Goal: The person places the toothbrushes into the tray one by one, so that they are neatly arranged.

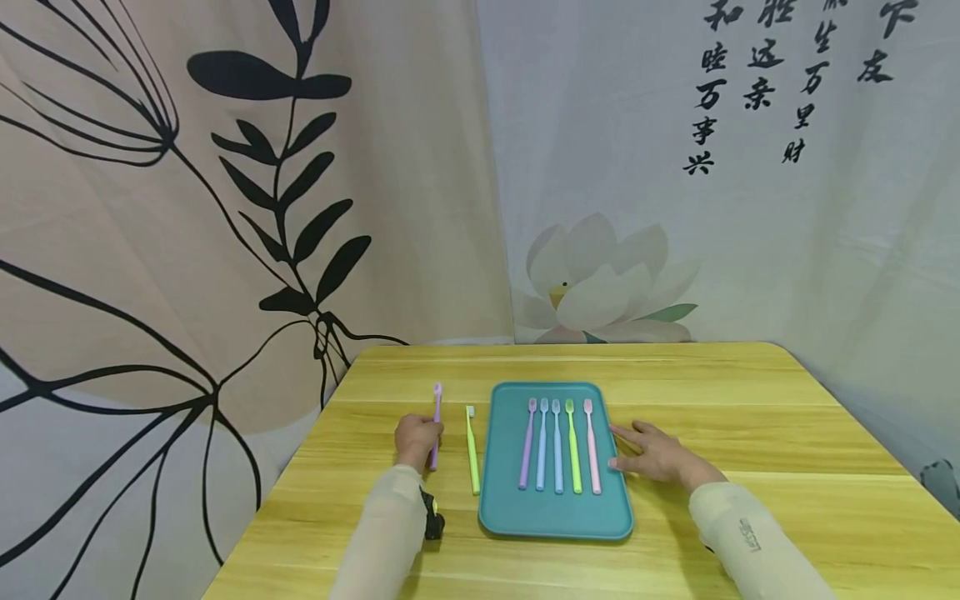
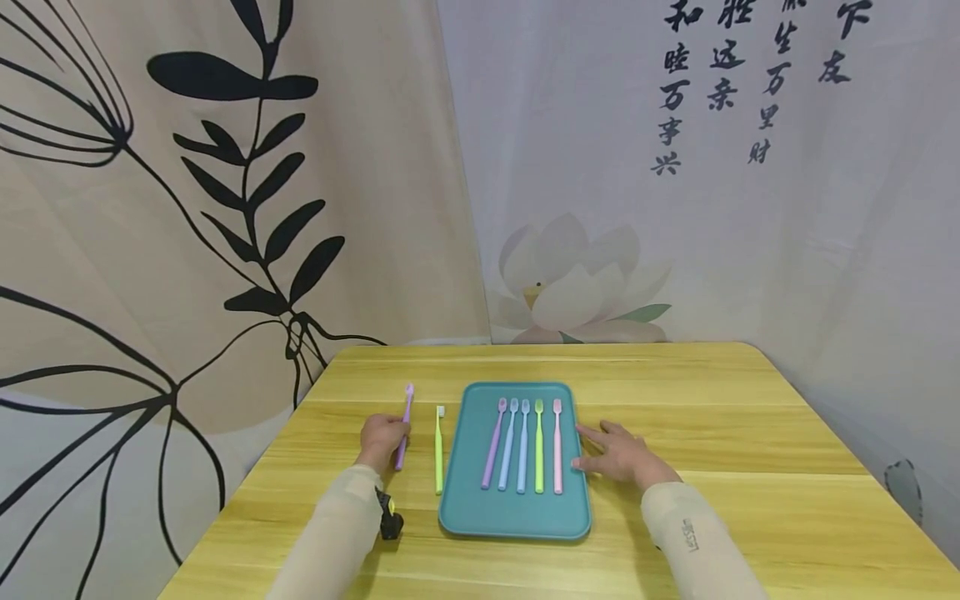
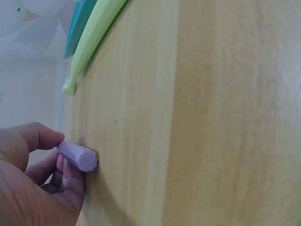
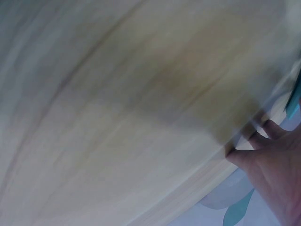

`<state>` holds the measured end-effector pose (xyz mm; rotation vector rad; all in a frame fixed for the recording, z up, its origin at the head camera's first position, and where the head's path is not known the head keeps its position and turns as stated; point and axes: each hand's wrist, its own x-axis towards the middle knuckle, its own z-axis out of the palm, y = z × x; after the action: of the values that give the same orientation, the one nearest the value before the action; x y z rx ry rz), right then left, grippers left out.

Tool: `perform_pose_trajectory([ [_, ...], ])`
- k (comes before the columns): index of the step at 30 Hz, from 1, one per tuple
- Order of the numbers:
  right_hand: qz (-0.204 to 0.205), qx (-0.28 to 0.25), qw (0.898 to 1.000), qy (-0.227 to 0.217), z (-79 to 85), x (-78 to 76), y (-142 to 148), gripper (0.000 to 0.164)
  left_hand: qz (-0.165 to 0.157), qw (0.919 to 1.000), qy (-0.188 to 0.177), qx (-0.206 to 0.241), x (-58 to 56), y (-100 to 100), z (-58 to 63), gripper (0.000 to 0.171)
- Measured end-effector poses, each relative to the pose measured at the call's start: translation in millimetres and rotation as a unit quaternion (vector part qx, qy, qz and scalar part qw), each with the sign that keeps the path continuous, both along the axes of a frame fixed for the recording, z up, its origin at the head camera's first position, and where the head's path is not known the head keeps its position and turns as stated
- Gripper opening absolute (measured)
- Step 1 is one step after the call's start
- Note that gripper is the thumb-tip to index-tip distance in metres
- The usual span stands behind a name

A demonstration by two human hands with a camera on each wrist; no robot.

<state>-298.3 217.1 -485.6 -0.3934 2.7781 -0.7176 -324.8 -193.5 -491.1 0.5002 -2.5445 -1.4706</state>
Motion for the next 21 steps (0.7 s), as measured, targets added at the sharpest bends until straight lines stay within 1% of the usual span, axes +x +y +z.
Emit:
perform_pose_trajectory([
  [4, -0.001, 0.000, 1.000, -0.001, -1.2, -1.1, 0, 0.078, -0.002, 1.0000, 0.000, 0.008, -0.6, 1, 1.6, 0.029],
  [9, 0.002, -0.003, 1.000, 0.001, -2.1, -1.5, 1, 0.078, 0.002, 0.9985, -0.006, 0.055, -3.7, 3, 2.4, 0.032],
  [12, 0.003, -0.004, 1.000, 0.001, -1.5, -1.4, 1, 0.078, 0.008, 0.9973, -0.001, 0.073, -6.8, 6, 2.5, 0.032],
  [16, 0.003, -0.006, 1.000, -0.002, -0.6, -0.9, 0, 0.077, 0.013, 0.9971, 0.015, 0.073, -8.9, 11, 2.7, 0.029],
  [21, 0.008, -0.004, 1.000, 0.005, -1.4, -0.9, 1, 0.078, 0.008, 0.9966, 0.033, 0.075, -7.6, 16, 4.9, 0.030],
])
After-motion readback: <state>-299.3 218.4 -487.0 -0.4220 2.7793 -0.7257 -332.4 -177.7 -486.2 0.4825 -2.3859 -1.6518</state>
